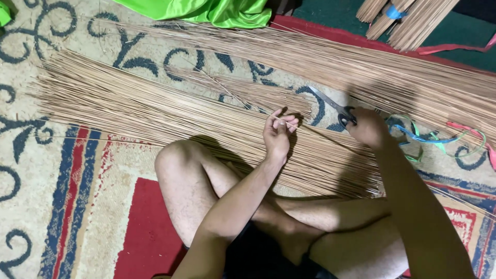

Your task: Organizing and trimming a bundle of thin wooden sticks

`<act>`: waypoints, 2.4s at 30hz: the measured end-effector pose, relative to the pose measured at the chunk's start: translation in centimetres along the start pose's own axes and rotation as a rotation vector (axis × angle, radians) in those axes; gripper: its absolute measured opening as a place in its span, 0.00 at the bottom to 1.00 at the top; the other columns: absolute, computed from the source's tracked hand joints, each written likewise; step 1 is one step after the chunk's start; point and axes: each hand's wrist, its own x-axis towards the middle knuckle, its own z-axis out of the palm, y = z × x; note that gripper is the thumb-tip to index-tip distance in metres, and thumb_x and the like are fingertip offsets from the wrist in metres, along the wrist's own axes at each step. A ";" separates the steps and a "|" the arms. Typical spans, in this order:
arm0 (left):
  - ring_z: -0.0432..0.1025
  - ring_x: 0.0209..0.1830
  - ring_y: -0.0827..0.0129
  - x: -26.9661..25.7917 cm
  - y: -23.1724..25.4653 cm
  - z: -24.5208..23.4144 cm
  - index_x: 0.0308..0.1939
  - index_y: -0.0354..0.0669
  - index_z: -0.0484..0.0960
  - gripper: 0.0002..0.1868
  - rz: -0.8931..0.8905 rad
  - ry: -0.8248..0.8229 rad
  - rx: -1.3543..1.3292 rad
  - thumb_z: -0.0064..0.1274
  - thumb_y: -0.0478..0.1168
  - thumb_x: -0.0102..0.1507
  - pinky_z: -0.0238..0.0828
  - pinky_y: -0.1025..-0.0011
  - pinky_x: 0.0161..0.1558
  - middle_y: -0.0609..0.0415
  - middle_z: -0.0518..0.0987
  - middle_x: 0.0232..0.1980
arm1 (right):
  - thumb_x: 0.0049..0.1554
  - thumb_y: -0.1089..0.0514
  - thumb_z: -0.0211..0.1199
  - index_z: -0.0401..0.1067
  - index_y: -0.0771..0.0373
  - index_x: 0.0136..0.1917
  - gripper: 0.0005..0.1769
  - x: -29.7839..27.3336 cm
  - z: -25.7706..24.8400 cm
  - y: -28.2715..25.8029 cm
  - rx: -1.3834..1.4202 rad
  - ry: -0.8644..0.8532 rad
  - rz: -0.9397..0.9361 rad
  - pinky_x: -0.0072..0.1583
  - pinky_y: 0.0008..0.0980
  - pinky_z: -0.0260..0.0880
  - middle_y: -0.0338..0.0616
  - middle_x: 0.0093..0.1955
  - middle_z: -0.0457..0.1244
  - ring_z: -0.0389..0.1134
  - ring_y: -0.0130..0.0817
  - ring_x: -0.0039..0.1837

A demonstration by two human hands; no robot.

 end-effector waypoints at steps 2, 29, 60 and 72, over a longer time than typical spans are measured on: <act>0.81 0.46 0.61 0.1 0.1 0.1 0.64 0.37 0.68 0.16 -0.012 -0.002 -0.011 0.32 0.27 0.74 0.82 0.65 0.52 0.41 0.83 0.47 | 0.51 0.48 0.66 0.78 0.65 0.55 0.23 -1.9 -2.4 -0.7 0.011 -0.019 0.025 0.54 0.56 0.76 0.57 0.49 0.71 0.74 0.62 0.56; 0.80 0.40 0.65 0.2 -1.7 0.4 0.50 0.33 0.74 0.10 -0.046 -0.064 -0.005 0.34 0.28 0.75 0.82 0.66 0.48 0.40 0.83 0.44 | 0.46 0.39 0.68 0.84 0.55 0.48 0.23 -1.3 -21.7 -23.2 -0.504 -0.496 -0.178 0.57 0.48 0.75 0.54 0.43 0.74 0.76 0.54 0.54; 0.80 0.40 0.62 0.6 -2.9 0.0 0.58 0.31 0.73 0.14 -0.009 -0.109 -0.052 0.32 0.27 0.75 0.83 0.63 0.50 0.38 0.81 0.43 | 0.41 0.26 0.76 0.84 0.53 0.52 0.37 1.6 -19.3 -24.1 -0.706 -0.528 -0.144 0.61 0.48 0.73 0.51 0.47 0.75 0.75 0.51 0.61; 0.80 0.41 0.67 0.3 -1.9 0.3 0.55 0.33 0.75 0.13 -0.057 -0.040 -0.076 0.33 0.28 0.75 0.83 0.66 0.50 0.42 0.82 0.43 | 0.44 0.40 0.80 0.85 0.57 0.46 0.23 4.3 -15.8 -23.8 -0.755 -0.486 -0.262 0.52 0.50 0.77 0.47 0.41 0.73 0.76 0.50 0.51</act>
